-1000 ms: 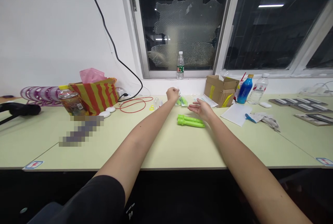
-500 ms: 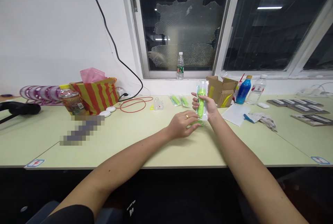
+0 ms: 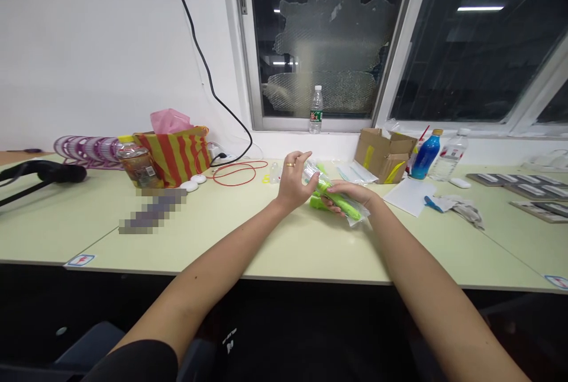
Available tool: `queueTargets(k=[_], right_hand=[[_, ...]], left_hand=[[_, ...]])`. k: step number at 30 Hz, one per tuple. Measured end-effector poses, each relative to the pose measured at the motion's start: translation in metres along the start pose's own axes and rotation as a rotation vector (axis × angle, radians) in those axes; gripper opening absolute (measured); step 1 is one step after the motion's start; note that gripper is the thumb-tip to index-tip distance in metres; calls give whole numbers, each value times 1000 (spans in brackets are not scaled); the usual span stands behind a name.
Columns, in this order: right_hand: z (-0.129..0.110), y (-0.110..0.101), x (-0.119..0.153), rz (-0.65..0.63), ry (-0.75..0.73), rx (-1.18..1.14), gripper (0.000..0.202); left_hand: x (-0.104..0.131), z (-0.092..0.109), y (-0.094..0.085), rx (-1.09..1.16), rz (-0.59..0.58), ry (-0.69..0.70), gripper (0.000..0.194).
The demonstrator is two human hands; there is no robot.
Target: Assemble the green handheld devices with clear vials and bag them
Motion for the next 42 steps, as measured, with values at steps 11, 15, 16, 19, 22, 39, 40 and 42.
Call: queueTargets(k=[11, 15, 16, 19, 22, 39, 40, 42], right_hand=[[2, -7, 2, 21, 31, -13, 20], [4, -8, 4, 3, 54, -62, 24], [5, -8, 4, 3, 59, -79, 25], [6, -10, 6, 5, 75, -139, 29], [7, -12, 7, 2, 72, -193, 32], [11, -9, 8, -135, 139, -245, 33], [12, -7, 8, -150, 149, -246, 33], [13, -6, 10, -167, 161, -246, 32]], left_hand=[[2, -10, 4, 20, -36, -31, 14], [-1, -13, 3, 124, -40, -70, 12], [-2, -15, 4, 163, -44, -110, 12], [-4, -26, 8, 319, -66, -271, 12], [-3, -41, 17, 486, -100, -440, 9], [7, -66, 28, 966, -262, -819, 4], [6, -66, 27, 1001, -247, -830, 3], [6, -66, 27, 1127, -207, -869, 7]])
Point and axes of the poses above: each hand's wrist, its own x-axis away from the middle knuckle, its own y-axis out of the palm, z = x × y, the point moved 6 cm from there along -x, towards the middle knuckle, and after that the axes turned 5 degrees about -z, right-handed, at the moved point
